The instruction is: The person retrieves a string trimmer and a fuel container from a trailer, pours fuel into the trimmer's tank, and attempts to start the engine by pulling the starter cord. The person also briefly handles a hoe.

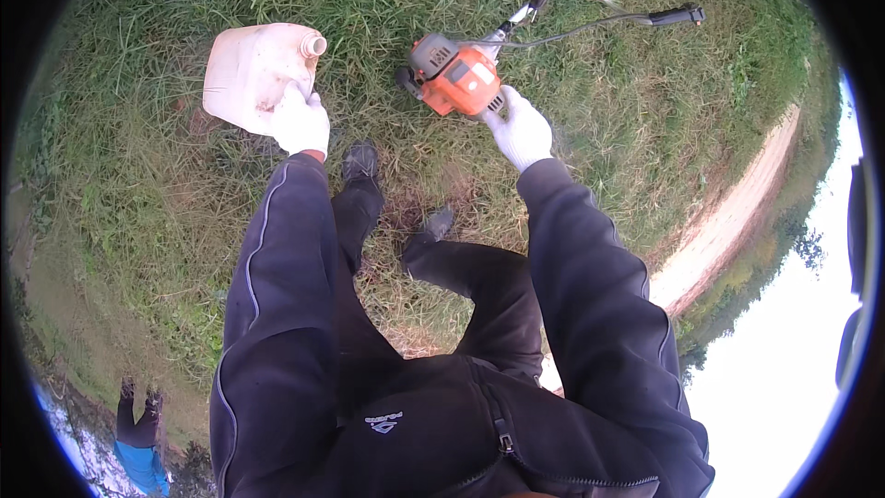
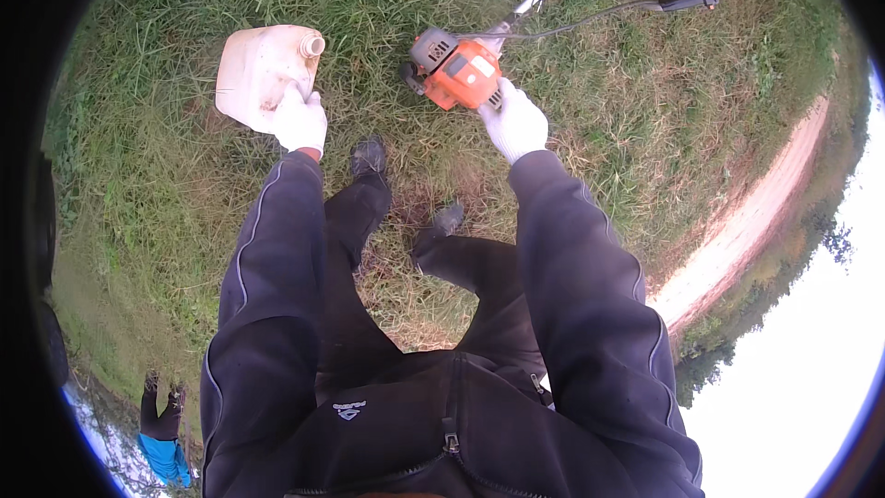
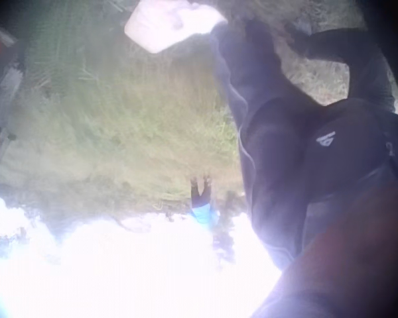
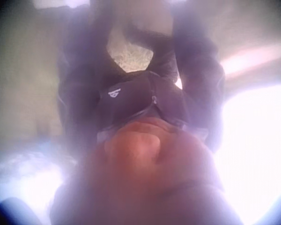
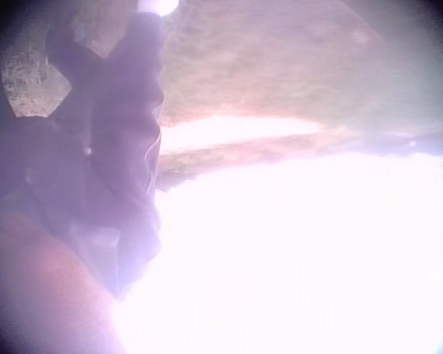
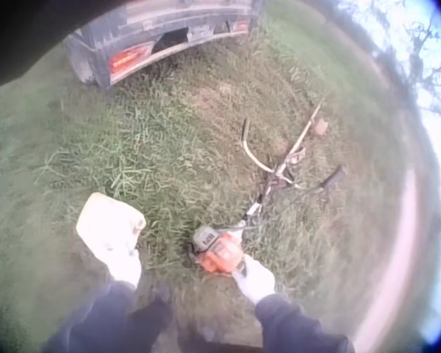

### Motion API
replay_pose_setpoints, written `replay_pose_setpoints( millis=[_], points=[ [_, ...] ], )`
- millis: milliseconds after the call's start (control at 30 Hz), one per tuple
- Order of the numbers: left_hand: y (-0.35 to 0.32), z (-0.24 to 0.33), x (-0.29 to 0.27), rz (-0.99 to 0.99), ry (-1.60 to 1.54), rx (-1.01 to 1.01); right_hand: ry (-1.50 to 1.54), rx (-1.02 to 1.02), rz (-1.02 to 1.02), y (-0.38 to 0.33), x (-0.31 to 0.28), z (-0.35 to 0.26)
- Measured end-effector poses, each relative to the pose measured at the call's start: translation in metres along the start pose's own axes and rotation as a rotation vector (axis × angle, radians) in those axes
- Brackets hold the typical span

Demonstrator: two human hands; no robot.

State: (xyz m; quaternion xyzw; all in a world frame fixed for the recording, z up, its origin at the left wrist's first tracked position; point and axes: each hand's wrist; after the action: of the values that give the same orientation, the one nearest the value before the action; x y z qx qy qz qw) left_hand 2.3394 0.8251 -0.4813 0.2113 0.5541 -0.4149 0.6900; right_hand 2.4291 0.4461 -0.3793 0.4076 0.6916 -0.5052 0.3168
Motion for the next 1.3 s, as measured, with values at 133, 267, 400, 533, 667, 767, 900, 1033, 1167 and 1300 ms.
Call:
replay_pose_setpoints(
  millis=[133,267,400,533,667,767,900,1033,1167,1300],
  points=[
    [-0.013,0.045,0.070,-0.173,-0.009,-0.102,-0.099,-0.101,0.063,0.032,0.051,0.002],
    [0.001,0.053,0.125,-0.245,-0.016,-0.154,-0.148,-0.248,0.223,0.070,0.085,-0.011],
    [0.033,0.049,0.160,-0.104,-0.034,-0.101,-0.212,-0.367,0.189,0.090,0.095,-0.018],
    [0.065,0.048,0.180,-0.072,0.072,-0.108,-0.391,-0.606,0.236,0.106,0.104,-0.015],
    [0.072,0.053,0.156,0.117,-0.039,0.047,-0.468,-0.631,0.232,0.105,0.113,0.013],
    [0.068,0.054,0.106,0.246,-0.171,0.170,-0.373,-0.594,0.248,0.087,0.111,0.020],
    [0.056,0.074,0.039,0.335,-0.347,0.357,-0.472,-0.657,0.303,0.062,0.097,0.039],
    [0.040,0.089,-0.022,0.177,-0.525,0.539,-0.188,-0.554,0.368,0.043,0.107,0.067],
    [0.012,0.094,-0.062,-0.212,-0.684,0.590,-0.059,-0.470,0.331,0.016,0.113,0.110],
    [0.003,0.089,-0.063,-0.675,-1.219,0.362,0.120,-0.412,0.360,-0.023,0.118,0.151]
  ],
)
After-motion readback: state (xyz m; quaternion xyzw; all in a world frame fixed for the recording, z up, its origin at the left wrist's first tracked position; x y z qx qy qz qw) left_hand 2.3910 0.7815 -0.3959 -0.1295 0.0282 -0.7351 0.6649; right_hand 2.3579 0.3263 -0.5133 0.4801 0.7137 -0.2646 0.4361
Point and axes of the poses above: each hand's wrist, its own y-axis towards the middle knuckle, its own x-axis out of the palm, z = x × y
